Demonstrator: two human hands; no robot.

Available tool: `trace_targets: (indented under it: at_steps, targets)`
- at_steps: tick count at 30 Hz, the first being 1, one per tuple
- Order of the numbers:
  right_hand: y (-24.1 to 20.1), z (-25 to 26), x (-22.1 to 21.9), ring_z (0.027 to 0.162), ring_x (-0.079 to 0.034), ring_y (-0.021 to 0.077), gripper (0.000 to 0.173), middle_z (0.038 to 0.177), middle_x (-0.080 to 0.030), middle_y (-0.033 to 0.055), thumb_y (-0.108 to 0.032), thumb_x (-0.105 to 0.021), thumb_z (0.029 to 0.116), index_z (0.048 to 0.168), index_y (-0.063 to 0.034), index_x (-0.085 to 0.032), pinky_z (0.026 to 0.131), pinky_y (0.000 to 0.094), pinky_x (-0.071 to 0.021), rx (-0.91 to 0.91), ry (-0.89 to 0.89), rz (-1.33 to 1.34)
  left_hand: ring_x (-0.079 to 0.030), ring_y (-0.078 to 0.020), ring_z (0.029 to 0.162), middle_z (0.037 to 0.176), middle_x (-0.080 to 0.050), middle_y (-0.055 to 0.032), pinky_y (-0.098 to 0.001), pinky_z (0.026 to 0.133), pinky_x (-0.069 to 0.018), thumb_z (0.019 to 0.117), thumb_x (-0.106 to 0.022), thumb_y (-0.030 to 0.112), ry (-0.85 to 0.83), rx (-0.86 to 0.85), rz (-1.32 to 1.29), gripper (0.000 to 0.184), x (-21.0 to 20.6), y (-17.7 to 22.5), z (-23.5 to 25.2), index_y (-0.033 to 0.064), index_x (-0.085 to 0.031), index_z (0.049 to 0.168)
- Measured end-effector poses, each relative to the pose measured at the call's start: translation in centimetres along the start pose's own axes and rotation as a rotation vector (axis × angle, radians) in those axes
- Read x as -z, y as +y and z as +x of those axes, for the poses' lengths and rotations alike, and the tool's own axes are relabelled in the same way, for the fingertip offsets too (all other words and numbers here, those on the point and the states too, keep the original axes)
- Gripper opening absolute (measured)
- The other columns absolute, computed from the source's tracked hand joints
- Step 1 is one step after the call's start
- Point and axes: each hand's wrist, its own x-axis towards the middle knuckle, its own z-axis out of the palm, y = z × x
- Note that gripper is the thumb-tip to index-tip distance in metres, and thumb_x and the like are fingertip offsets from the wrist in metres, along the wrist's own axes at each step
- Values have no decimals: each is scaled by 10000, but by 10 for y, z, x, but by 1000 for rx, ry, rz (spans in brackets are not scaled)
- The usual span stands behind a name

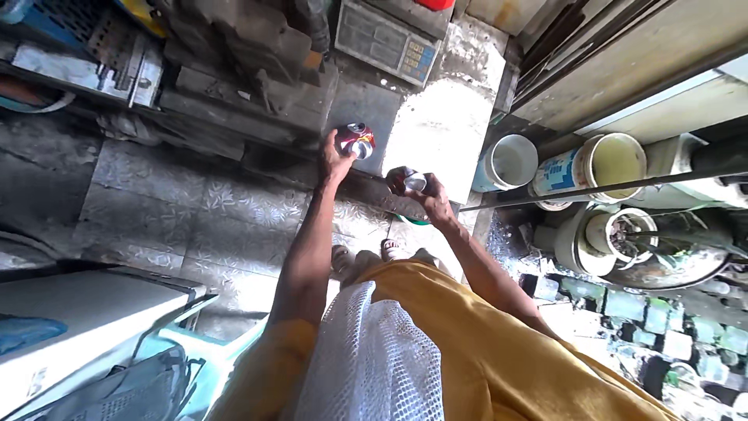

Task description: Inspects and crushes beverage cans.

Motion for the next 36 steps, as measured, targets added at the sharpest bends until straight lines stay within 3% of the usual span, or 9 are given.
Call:
trace_targets:
  at_steps: [5, 10, 14, 17, 19, 21, 26, 32, 36]
  targets:
    - [-8, -22, 34, 1009, -705, 212, 424, 1166, -691, 132, -140, -755, 920, 1282, -45, -558, 854, 390, -608, 118, 184, -200, -480, -359, 1407, 1494, -527, -204, -558, 1179, -354, 750, -875, 237, -98, 50, 242, 980, -17, 11, 38, 64, -374, 1575]
    - [-24, -13, 84, 1115, -684, 241, 403, 1214, -699, 155, -172, -754, 924, 1266, 1, -628, 965, 428, -567, 416, 276, -537, -559, -383, 1283, 1319, -607, -247, -558, 1103, -430, 750, -858, 190, -92, -61, 336, 605, -20, 38, 31, -4, -638, 1279]
    - [-14, 5, 113, 959, -724, 283, 416, 1057, -726, 170, -281, -760, 924, 1214, -8, -640, 872, 497, -587, 192, 229, -614, -600, -335, 1247, 1310, -631, -212, -494, 1090, -467, 831, -817, 176, 1, -245, 202, 535, -35, 61, -8, 13, -625, 1304]
    - [-19, 7, 121, 988, -717, 206, 499, 1105, -714, 146, -218, -778, 908, 1298, 12, -569, 889, 407, -608, 167, 196, -262, -635, -249, 1216, 1285, -657, -184, -428, 1070, -510, 841, -815, 191, 35, -111, -139, 602, -55, 76, -33, -8, -565, 1351]
    - [-26, -1, 117, 1052, -702, 236, 525, 1176, -688, 169, -89, -720, 920, 1382, 40, -506, 944, 432, -603, 148, 143, 123, -643, -217, 1177, 1284, -646, -166, -397, 1002, -560, 850, -789, 103, -17, 19, -446, 618, -73, 83, -53, -10, -516, 1393]
    - [-30, -6, 110, 1003, -715, 254, 432, 1112, -709, 169, -53, -718, 914, 1305, 49, -564, 914, 454, -613, 156, 175, 283, -668, -237, 1095, 1255, -652, -152, -442, 884, -602, 887, -765, 85, -103, 161, -622, 580, -92, 95, -73, 22, -506, 1403]
    - [-25, -25, 99, 1089, -678, 221, 349, 1185, -675, 163, 9, -692, 894, 1223, 65, -587, 936, 407, -596, 423, 366, 124, -680, -286, 1053, 1256, -656, -168, -477, 861, -604, 932, -740, 156, -362, 310, -627, 481, -132, 109, -106, 42, -571, 1368]
    - [-14, -74, 108, 1112, -671, 224, 361, 1207, -668, 181, -7, -668, 930, 1269, 79, -579, 972, 407, -579, 435, 587, -25, -699, -263, 999, 1175, -683, -147, -443, 848, -610, 996, -668, 206, -519, 396, -792, 373, -160, 128, -124, 58, -589, 1329]
    - [2, -110, 122, 1166, -667, 253, 331, 1253, -666, 194, 16, -680, 931, 1248, 81, -609, 1003, 421, -579, 428, 694, -210, -696, -262, 1006, 1238, -661, -138, -436, 829, -616, 991, -678, 213, -647, 353, -764, 465, -176, 131, -139, 128, -532, 1424]
